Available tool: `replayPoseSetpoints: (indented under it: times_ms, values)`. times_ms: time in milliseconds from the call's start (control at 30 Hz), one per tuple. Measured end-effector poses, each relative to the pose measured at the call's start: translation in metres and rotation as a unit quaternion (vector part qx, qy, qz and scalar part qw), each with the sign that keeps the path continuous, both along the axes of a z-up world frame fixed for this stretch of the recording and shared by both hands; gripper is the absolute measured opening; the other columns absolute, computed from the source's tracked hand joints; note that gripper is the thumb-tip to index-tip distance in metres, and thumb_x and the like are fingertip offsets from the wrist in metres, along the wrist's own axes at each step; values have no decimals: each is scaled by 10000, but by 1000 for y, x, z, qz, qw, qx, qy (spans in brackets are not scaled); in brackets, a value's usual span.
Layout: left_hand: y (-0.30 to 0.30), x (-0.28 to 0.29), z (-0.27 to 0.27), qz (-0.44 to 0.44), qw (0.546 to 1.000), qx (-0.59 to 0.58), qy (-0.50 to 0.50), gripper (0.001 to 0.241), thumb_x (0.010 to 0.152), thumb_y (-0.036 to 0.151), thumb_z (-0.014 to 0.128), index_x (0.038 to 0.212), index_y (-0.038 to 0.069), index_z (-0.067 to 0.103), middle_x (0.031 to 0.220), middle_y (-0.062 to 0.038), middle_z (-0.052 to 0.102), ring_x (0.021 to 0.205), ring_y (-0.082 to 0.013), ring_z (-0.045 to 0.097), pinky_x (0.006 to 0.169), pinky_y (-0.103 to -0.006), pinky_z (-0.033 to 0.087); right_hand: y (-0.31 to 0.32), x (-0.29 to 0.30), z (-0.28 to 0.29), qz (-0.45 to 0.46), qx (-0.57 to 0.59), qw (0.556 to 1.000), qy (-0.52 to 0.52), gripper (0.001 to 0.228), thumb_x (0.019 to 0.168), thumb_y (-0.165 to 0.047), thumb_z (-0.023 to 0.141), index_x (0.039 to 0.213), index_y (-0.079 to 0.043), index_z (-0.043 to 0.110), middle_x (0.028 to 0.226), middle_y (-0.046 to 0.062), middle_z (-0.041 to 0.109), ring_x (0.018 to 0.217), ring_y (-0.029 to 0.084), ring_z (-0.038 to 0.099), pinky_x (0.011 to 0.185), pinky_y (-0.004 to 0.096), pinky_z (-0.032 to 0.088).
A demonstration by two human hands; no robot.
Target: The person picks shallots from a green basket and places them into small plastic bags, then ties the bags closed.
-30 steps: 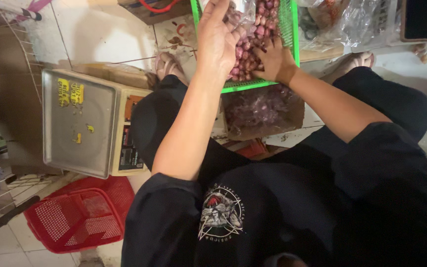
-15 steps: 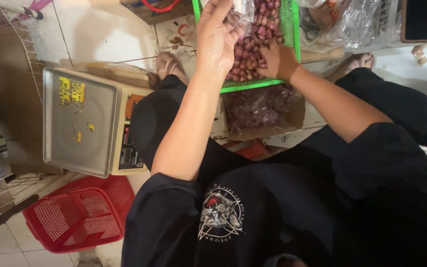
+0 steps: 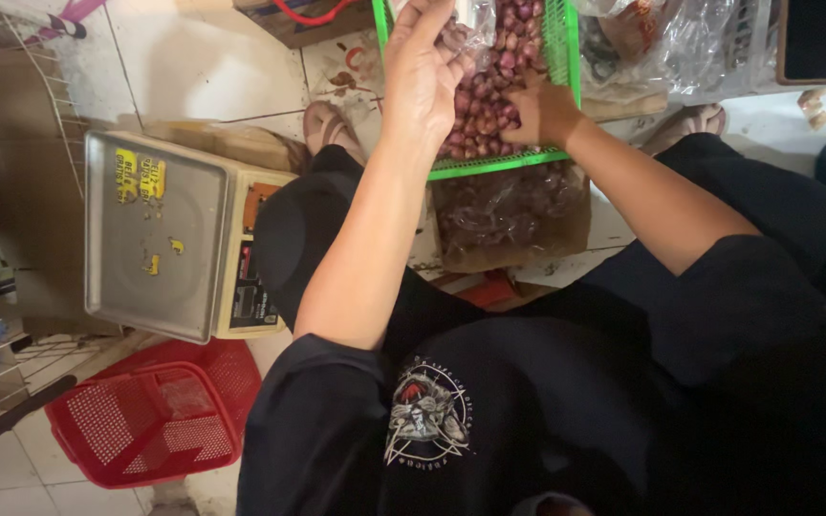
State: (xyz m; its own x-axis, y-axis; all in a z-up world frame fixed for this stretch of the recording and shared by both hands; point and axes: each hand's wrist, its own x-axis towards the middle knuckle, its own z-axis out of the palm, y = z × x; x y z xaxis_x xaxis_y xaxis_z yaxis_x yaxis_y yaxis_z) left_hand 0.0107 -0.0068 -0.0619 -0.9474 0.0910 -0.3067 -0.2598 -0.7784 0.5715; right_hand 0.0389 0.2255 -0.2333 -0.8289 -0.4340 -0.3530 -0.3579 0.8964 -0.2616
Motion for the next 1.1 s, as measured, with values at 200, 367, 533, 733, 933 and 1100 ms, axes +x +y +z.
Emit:
replayPoseSetpoints:
  times_ms: [200,367,533,733,933,1100]
  values:
    - [1,0,4,3,1000,-2,-15,168,919,167,742,928,175,575,813,59,590,777,-104,575,722,-347,485,2,0,-19,-13,-18,999,-26,798,699,-506,780,1391,-142,620,1373,247,563,1086,425,658,885,539,552]
    - [0,-1,3,1,1000,-20,-13,147,935,182,724,925,169,578,803,43,588,776,-110,571,732,-351,474,2,6,-32,11,-115,993,15,743,740,-434,784,1365,-73,607,1343,249,582,1086,428,641,880,505,540]
    - [-1,0,4,0,1000,-19,-8,132,934,186,711,909,159,584,796,31,602,757,-116,572,728,-357,484,3,13,-40,0,-174,984,31,582,798,-318,762,1314,-71,656,1278,222,634,1120,407,648,931,477,536]
    - [1,-1,6,-6,1000,-26,-11,138,943,182,721,900,154,594,772,36,585,737,-110,558,687,-341,450,1,1,-24,-80,-204,974,-51,405,816,-272,786,1173,-87,735,1085,193,695,986,334,688,894,434,558]
    - [1,0,8,-29,999,-39,-2,92,936,175,703,921,165,612,840,42,644,759,-101,578,774,-344,512,-13,-33,51,-345,-488,744,-300,263,874,-126,740,1126,-101,669,890,-1,628,677,96,569,581,260,505]
    - [3,1,3,-48,994,-96,-7,98,996,178,707,949,147,626,862,17,656,775,-107,588,719,-317,448,0,-49,129,-438,-673,489,-343,168,1025,-179,744,1023,-64,622,878,20,647,727,105,590,688,251,553]
